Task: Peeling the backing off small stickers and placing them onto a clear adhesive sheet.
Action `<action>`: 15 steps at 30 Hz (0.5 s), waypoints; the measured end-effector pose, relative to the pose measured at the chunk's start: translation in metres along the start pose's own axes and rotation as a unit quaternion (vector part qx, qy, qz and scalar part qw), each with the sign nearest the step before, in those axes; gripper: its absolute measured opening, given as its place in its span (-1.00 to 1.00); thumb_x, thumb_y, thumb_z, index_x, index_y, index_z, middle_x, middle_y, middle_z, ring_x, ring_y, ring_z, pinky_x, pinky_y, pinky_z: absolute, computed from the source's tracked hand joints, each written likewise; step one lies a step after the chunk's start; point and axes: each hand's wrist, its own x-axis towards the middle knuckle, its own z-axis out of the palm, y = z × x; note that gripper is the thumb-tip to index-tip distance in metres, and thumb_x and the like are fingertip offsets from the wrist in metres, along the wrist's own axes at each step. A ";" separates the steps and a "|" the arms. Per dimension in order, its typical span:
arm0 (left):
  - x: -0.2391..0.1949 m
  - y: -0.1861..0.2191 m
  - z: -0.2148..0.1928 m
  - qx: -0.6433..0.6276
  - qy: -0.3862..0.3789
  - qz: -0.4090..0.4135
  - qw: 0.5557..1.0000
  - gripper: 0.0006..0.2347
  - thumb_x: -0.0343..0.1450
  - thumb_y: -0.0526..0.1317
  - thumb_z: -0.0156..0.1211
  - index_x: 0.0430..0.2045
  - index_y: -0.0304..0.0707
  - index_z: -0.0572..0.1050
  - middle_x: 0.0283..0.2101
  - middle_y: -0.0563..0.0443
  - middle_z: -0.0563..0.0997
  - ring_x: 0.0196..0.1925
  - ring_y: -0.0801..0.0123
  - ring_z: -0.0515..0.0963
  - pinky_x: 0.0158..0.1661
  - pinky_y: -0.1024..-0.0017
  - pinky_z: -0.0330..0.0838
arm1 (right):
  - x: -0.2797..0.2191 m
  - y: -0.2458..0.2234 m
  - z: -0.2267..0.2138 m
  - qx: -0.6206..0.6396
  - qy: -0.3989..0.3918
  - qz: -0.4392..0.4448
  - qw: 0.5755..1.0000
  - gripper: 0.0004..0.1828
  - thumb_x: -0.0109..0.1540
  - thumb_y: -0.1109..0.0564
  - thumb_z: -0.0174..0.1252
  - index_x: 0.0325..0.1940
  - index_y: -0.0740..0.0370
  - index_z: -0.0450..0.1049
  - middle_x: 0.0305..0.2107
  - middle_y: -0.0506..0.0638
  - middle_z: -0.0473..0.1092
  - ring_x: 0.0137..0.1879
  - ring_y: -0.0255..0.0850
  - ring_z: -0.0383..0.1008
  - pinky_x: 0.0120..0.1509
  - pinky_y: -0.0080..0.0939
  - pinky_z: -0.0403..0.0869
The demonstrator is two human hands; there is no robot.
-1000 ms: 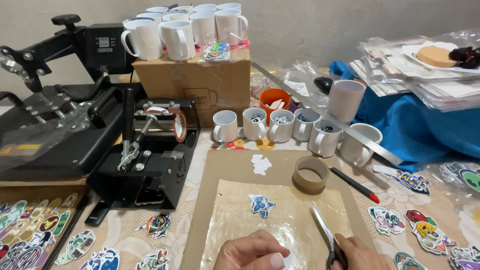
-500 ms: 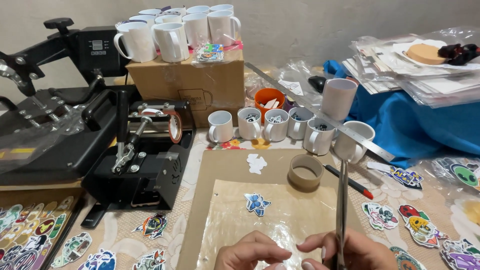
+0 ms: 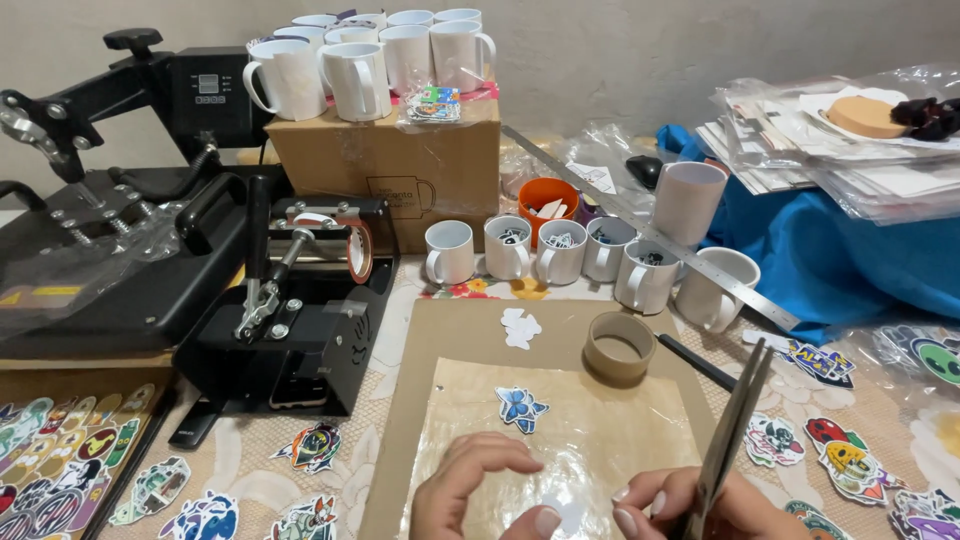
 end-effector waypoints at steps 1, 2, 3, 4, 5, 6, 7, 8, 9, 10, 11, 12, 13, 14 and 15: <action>0.001 0.004 0.001 0.000 0.001 0.000 1.000 -0.78 0.15 -0.14 0.51 -0.43 -0.15 0.69 -0.35 0.04 0.73 -0.15 0.32 0.68 -0.04 0.43 0.44 | 0.000 0.000 0.001 0.000 -0.001 0.000 1.000 -0.64 -0.20 0.57 0.52 -0.64 0.41 0.45 -0.59 0.33 0.72 -0.46 -0.11 0.70 -0.27 -0.28 0.62; 0.003 0.007 0.002 -0.045 -0.018 -0.029 0.998 -0.79 0.15 -0.17 0.53 -0.43 -0.19 0.71 -0.35 0.00 0.72 -0.19 0.31 0.69 -0.05 0.41 0.48 | -0.001 0.001 0.002 0.014 0.002 -0.017 1.000 -0.66 -0.19 0.57 0.49 -0.64 0.41 0.44 -0.59 0.33 0.71 -0.45 -0.11 0.69 -0.24 -0.28 0.63; 0.004 0.010 0.003 -0.090 -0.036 -0.058 0.994 -0.79 0.15 -0.21 0.54 -0.43 -0.24 0.74 -0.35 -0.04 0.71 -0.23 0.31 0.71 -0.06 0.38 0.52 | -0.001 0.001 0.003 0.029 0.006 -0.033 0.999 -0.68 -0.18 0.56 0.46 -0.63 0.40 0.44 -0.58 0.33 0.70 -0.44 -0.11 0.68 -0.21 -0.27 0.63; 0.006 0.011 0.004 -0.090 -0.035 -0.058 0.994 -0.79 0.15 -0.21 0.54 -0.43 -0.24 0.74 -0.35 -0.04 0.71 -0.23 0.31 0.71 -0.06 0.38 0.52 | 0.000 0.000 0.003 0.029 0.005 -0.034 0.999 -0.68 -0.18 0.56 0.46 -0.63 0.40 0.44 -0.58 0.33 0.70 -0.44 -0.11 0.68 -0.21 -0.27 0.63; 0.007 0.012 0.005 -0.112 -0.033 -0.055 0.992 -0.83 0.16 -0.27 0.53 -0.47 -0.27 0.73 -0.37 -0.05 0.70 -0.27 0.31 0.69 -0.09 0.39 0.53 | 0.000 -0.002 0.003 0.019 -0.001 -0.030 0.999 -0.69 -0.17 0.55 0.47 -0.61 0.39 0.46 -0.58 0.31 0.71 -0.43 -0.13 0.70 -0.21 -0.27 0.64; 0.009 0.013 0.005 -0.134 -0.031 -0.052 0.989 -0.87 0.16 -0.33 0.53 -0.51 -0.31 0.72 -0.40 -0.07 0.69 -0.31 0.31 0.67 -0.11 0.39 0.53 | 0.000 -0.003 0.002 0.010 -0.007 -0.026 1.000 -0.69 -0.16 0.54 0.48 -0.59 0.37 0.48 -0.57 0.29 0.73 -0.42 -0.15 0.71 -0.21 -0.27 0.64; 0.010 0.014 0.006 -0.134 -0.031 -0.052 0.989 -0.87 0.16 -0.33 0.53 -0.51 -0.31 0.72 -0.40 -0.07 0.69 -0.31 0.31 0.67 -0.11 0.39 0.53 | 0.000 -0.002 0.003 0.010 -0.007 -0.026 1.000 -0.69 -0.16 0.54 0.48 -0.59 0.37 0.48 -0.57 0.29 0.73 -0.42 -0.15 0.71 -0.21 -0.27 0.64; 0.011 0.016 0.007 -0.131 -0.029 -0.064 0.989 -0.89 0.16 -0.32 0.52 -0.53 -0.29 0.72 -0.41 -0.05 0.68 -0.32 0.32 0.67 -0.15 0.40 0.53 | 0.000 -0.001 0.003 0.020 -0.005 -0.050 0.999 -0.70 -0.15 0.53 0.46 -0.57 0.35 0.48 -0.58 0.27 0.70 -0.41 -0.18 0.69 -0.21 -0.30 0.63; 0.012 0.018 0.007 -0.128 -0.026 -0.075 0.989 -0.90 0.17 -0.31 0.52 -0.55 -0.28 0.71 -0.43 -0.03 0.68 -0.33 0.33 0.67 -0.18 0.41 0.53 | 0.000 0.000 0.004 0.032 -0.004 -0.074 0.997 -0.71 -0.14 0.52 0.44 -0.56 0.33 0.48 -0.58 0.25 0.68 -0.41 -0.21 0.67 -0.21 -0.33 0.63; 0.012 0.016 0.007 -0.128 -0.026 -0.075 0.989 -0.90 0.17 -0.31 0.52 -0.55 -0.28 0.71 -0.43 -0.03 0.68 -0.33 0.33 0.67 -0.18 0.41 0.53 | 0.001 0.001 0.003 0.032 -0.004 -0.074 0.997 -0.71 -0.14 0.52 0.44 -0.56 0.33 0.48 -0.58 0.25 0.68 -0.41 -0.21 0.67 -0.21 -0.33 0.63; 0.013 0.015 0.008 -0.124 -0.025 -0.081 0.989 -0.88 0.17 -0.29 0.52 -0.51 -0.27 0.72 -0.41 -0.03 0.70 -0.31 0.33 0.67 -0.16 0.41 0.53 | 0.001 0.001 0.002 0.037 -0.001 -0.058 0.998 -0.70 -0.15 0.55 0.44 -0.56 0.36 0.48 -0.58 0.27 0.68 -0.42 -0.18 0.67 -0.21 -0.29 0.64; 0.013 0.013 0.009 -0.120 -0.024 -0.087 0.989 -0.84 0.17 -0.27 0.52 -0.46 -0.26 0.72 -0.39 -0.02 0.72 -0.29 0.34 0.67 -0.15 0.41 0.52 | 0.001 0.002 0.001 0.042 0.002 -0.043 0.998 -0.69 -0.16 0.57 0.44 -0.56 0.38 0.47 -0.58 0.30 0.69 -0.44 -0.14 0.67 -0.20 -0.26 0.66; 0.013 0.014 0.009 -0.119 -0.025 -0.087 0.989 -0.84 0.17 -0.27 0.52 -0.46 -0.26 0.72 -0.39 -0.02 0.72 -0.29 0.34 0.67 -0.15 0.41 0.52 | 0.000 0.001 0.002 0.042 0.002 -0.042 0.998 -0.69 -0.16 0.57 0.44 -0.56 0.38 0.47 -0.58 0.30 0.69 -0.44 -0.14 0.67 -0.20 -0.26 0.66; 0.013 0.015 0.009 -0.137 -0.037 -0.107 0.984 -0.86 0.17 -0.28 0.53 -0.49 -0.28 0.73 -0.40 -0.04 0.71 -0.30 0.33 0.68 -0.15 0.40 0.53 | -0.001 -0.001 0.003 0.036 0.012 -0.047 0.998 -0.68 -0.16 0.55 0.45 -0.57 0.37 0.46 -0.59 0.28 0.68 -0.44 -0.17 0.65 -0.22 -0.30 0.63; 0.014 0.016 0.010 -0.154 -0.050 -0.126 0.979 -0.88 0.17 -0.29 0.53 -0.52 -0.30 0.74 -0.42 -0.06 0.69 -0.31 0.32 0.68 -0.16 0.40 0.54 | -0.002 -0.002 0.005 0.029 0.022 -0.052 0.998 -0.68 -0.16 0.54 0.46 -0.57 0.35 0.45 -0.59 0.26 0.67 -0.44 -0.20 0.63 -0.24 -0.33 0.60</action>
